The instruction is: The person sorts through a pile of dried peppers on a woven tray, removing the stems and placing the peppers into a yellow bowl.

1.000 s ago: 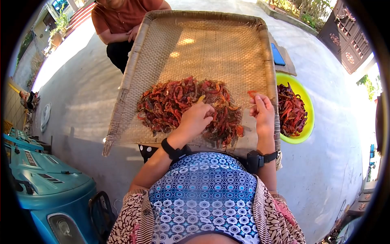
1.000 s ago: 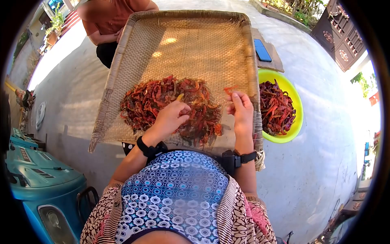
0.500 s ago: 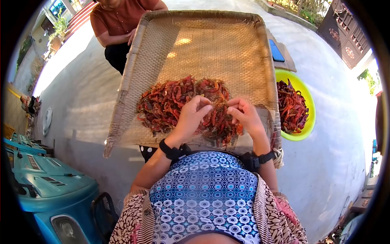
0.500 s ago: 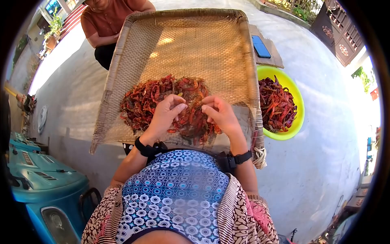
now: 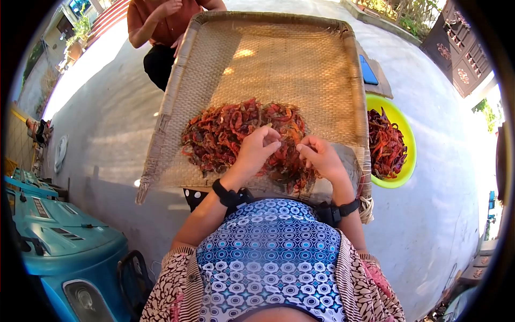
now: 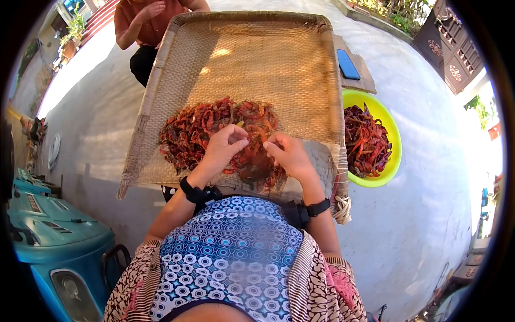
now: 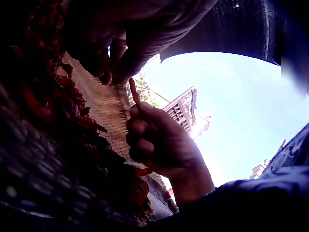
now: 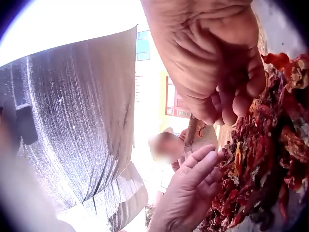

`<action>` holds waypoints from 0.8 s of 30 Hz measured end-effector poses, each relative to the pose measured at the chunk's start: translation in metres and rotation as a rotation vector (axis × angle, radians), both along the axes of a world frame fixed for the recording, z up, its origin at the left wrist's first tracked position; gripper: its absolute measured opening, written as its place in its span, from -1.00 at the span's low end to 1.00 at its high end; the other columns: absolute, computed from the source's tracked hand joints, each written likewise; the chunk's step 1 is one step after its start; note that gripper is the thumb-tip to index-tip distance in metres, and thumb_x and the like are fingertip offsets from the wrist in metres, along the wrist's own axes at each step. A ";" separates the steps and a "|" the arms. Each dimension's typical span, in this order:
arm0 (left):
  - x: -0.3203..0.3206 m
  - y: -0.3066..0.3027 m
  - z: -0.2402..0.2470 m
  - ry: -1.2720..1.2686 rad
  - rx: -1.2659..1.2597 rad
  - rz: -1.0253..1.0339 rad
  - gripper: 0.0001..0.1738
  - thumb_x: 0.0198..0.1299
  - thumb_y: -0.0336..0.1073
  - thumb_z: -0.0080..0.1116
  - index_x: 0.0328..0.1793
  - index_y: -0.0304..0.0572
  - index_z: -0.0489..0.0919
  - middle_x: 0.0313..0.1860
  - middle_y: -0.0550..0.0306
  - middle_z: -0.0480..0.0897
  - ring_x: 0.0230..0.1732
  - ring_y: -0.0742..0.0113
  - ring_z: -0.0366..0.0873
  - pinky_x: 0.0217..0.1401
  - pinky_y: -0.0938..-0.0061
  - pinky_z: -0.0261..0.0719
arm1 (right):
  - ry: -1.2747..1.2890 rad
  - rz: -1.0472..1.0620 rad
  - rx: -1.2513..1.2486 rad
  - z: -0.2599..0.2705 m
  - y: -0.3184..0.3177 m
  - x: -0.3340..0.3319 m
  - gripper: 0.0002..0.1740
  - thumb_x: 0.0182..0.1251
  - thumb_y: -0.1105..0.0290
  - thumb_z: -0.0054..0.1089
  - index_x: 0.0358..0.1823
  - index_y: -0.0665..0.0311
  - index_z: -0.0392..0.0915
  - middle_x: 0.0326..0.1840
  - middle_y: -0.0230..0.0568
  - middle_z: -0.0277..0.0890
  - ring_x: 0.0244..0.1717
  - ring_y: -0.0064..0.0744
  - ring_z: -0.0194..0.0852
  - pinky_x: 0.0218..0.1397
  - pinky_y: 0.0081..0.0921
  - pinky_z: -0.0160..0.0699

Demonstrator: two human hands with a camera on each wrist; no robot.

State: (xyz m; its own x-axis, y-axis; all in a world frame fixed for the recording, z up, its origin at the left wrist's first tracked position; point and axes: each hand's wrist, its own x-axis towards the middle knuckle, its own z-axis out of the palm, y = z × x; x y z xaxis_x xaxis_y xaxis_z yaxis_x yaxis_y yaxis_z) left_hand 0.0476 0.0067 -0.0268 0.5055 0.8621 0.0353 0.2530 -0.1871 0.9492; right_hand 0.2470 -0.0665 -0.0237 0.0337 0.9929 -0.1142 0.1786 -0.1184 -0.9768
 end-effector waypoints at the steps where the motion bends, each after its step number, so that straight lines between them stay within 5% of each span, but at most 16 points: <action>1: -0.001 0.000 0.003 0.094 0.059 -0.011 -0.81 0.24 -0.41 0.21 -0.02 -0.17 0.57 -0.16 0.13 0.57 -0.14 0.29 0.54 -0.09 0.37 0.55 | 0.026 -0.069 -0.016 0.001 -0.001 0.008 -0.77 0.42 0.26 0.17 -0.24 0.30 0.55 -0.46 -0.38 0.51 -0.56 -0.65 0.39 -0.47 -0.63 0.36; 4: -0.004 0.001 -0.007 0.352 0.413 -0.115 -0.75 0.19 -0.40 0.24 0.01 -0.13 0.61 -0.14 0.11 0.53 -0.07 0.16 0.48 -0.02 0.29 0.51 | 0.178 -0.314 0.096 0.000 -0.002 0.040 -0.79 0.46 0.24 0.11 -0.14 0.24 0.56 -0.42 -0.40 0.52 -0.54 -0.63 0.39 -0.44 -0.63 0.35; 7: -0.004 0.000 -0.012 0.494 0.578 -0.233 -0.74 0.17 -0.39 0.25 0.01 -0.13 0.62 -0.14 0.09 0.49 0.00 0.08 0.42 0.04 0.22 0.46 | 0.782 -0.629 0.365 0.005 -0.004 0.058 -0.77 0.50 0.22 0.05 -0.04 0.20 0.53 -0.36 -0.41 0.52 -0.50 -0.62 0.37 -0.41 -0.61 0.35; 14: -0.001 0.000 -0.008 0.352 0.680 -0.061 -0.85 0.19 -0.37 0.20 -0.11 -0.15 0.62 -0.18 0.02 0.54 -0.06 0.02 0.47 -0.01 0.19 0.49 | 0.430 -0.436 0.088 -0.011 -0.003 0.031 -0.77 0.47 0.29 0.09 0.06 0.18 0.48 -0.35 -0.42 0.50 -0.52 -0.62 0.37 -0.44 -0.64 0.35; 17: 0.000 -0.005 0.005 0.198 0.437 0.027 -0.84 0.26 -0.37 0.14 -0.09 -0.24 0.59 -0.19 -0.05 0.57 -0.08 -0.03 0.50 0.01 0.20 0.48 | 0.219 -0.199 0.071 -0.015 0.003 0.015 -0.77 0.42 0.31 0.16 -0.01 0.26 0.50 -0.32 -0.36 0.55 -0.51 -0.67 0.41 -0.42 -0.65 0.41; 20: -0.003 0.000 -0.004 0.085 0.288 0.044 -0.85 0.40 -0.36 0.06 -0.02 -0.26 0.56 -0.20 0.14 0.58 -0.17 0.33 0.52 -0.08 0.43 0.50 | 0.005 -0.079 0.083 -0.004 0.003 -0.003 -0.66 0.37 0.30 0.24 0.07 0.32 0.48 -0.36 -0.32 0.54 -0.48 -0.61 0.44 -0.41 -0.59 0.43; 24: -0.001 -0.007 0.011 -0.110 -0.059 -0.010 -0.84 0.46 -0.34 -0.01 -0.01 -0.24 0.53 -0.21 0.24 0.58 -0.20 0.50 0.51 -0.12 0.53 0.51 | -0.200 0.006 0.164 -0.009 0.004 -0.010 -0.62 0.34 0.28 0.28 0.08 0.35 0.52 -0.34 -0.19 0.59 -0.42 -0.45 0.50 -0.32 -0.44 0.46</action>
